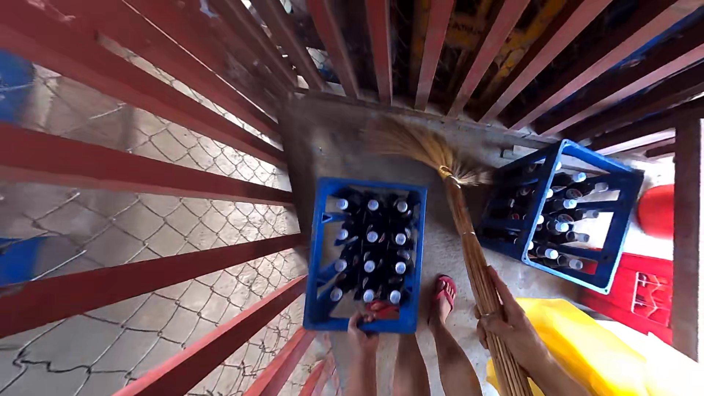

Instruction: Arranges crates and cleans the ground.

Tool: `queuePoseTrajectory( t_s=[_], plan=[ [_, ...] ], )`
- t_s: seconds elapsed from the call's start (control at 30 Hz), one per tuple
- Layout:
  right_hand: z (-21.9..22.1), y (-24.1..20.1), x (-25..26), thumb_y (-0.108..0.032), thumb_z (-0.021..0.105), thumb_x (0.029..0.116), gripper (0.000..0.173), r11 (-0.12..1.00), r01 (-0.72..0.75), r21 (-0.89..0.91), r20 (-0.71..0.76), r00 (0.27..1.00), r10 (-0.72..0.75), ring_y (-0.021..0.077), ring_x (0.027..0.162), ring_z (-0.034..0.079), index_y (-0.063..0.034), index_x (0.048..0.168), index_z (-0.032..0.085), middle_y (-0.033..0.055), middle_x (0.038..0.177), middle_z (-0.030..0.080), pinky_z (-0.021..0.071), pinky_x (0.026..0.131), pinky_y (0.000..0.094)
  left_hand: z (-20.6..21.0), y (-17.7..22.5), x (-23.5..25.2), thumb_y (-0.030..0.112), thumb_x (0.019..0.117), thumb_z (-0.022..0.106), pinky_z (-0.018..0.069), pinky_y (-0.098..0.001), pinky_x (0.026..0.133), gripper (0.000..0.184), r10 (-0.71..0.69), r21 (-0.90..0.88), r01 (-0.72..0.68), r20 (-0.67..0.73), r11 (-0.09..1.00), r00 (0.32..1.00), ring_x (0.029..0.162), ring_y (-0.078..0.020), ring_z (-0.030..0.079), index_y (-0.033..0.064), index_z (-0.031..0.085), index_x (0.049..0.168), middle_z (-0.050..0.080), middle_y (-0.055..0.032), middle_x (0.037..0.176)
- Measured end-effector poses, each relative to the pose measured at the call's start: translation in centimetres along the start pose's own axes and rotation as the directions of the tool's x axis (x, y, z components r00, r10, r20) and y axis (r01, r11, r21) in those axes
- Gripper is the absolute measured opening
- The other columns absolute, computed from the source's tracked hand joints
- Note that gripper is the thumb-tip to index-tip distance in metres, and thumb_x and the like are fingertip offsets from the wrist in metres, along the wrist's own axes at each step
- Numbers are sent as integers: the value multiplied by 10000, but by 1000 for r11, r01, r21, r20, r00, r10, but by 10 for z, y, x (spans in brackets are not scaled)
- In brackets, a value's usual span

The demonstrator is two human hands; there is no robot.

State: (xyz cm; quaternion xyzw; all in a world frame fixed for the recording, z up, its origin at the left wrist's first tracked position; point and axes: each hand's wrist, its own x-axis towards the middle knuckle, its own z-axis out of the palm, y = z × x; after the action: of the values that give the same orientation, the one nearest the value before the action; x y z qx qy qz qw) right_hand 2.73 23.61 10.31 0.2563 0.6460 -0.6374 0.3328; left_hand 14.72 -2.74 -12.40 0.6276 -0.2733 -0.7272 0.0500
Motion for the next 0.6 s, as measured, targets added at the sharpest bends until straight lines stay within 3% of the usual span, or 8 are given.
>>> queuePoseTrajectory(
  t_s=[0.1,0.2,0.27,0.33,0.43,0.5,0.53,0.6],
  plan=[
    [16,-1,8,-21,589,844,930,1000,-28,-15,-48,999,27,143,566,642,-110,1638,115,47,849,652,593,541,321,-26,-6,-1,172,1074,290,577,-271,565,372,-10,16,10,-43,1000,999,518,-101,616,151,481,756,573,30,569],
    [31,1,31,33,559,859,914,998,12,55,-163,987,-3,139,563,642,-90,1637,96,47,781,634,586,546,308,-35,-4,-1,135,1091,308,574,-243,583,350,-16,168,33,-102,985,995,589,-88,652,115,512,808,635,10,641],
    [36,-5,63,52,528,907,870,991,75,111,-269,962,-43,130,576,634,-88,1635,74,61,815,617,582,554,298,-33,2,-1,134,1099,337,562,-241,595,319,-18,284,56,-135,957,991,616,-83,646,93,524,844,645,6,685],
    [42,-23,115,34,511,970,835,979,95,181,-392,920,-16,170,648,636,-142,1644,51,145,1014,607,578,590,337,-36,5,2,129,1092,376,552,-268,595,271,-27,339,78,-153,938,988,627,-108,633,64,541,887,644,-20,714],
    [53,-59,221,-18,538,1014,879,947,79,312,-475,876,83,327,972,643,-293,1638,-16,254,1422,464,572,750,483,-43,-2,10,140,1091,402,570,-308,598,230,-36,321,91,-172,943,984,627,-136,645,53,539,929,651,-39,711],
    [70,-80,289,-85,588,1005,919,932,87,351,-459,884,90,375,1145,602,-322,1635,-38,243,1509,424,553,843,551,-35,1,5,118,1087,410,562,-306,595,213,-42,327,108,-201,939,979,616,-132,628,42,538,934,628,-36,699],
    [82,-92,310,-109,581,1011,888,922,80,379,-431,897,99,355,1157,593,-296,1639,-19,225,1478,456,545,863,538,-32,2,3,105,1087,401,564,-294,596,213,-43,327,109,-203,939,978,611,-121,624,44,532,931,621,-29,692],
    [98,-109,318,-125,525,1019,676,885,55,463,-322,940,111,222,870,610,-195,1583,159,142,1132,559,553,706,398,-31,4,4,88,1089,385,570,-283,596,189,-39,339,102,-187,935,982,612,-112,634,38,523,970,625,-26,696]
  ],
)
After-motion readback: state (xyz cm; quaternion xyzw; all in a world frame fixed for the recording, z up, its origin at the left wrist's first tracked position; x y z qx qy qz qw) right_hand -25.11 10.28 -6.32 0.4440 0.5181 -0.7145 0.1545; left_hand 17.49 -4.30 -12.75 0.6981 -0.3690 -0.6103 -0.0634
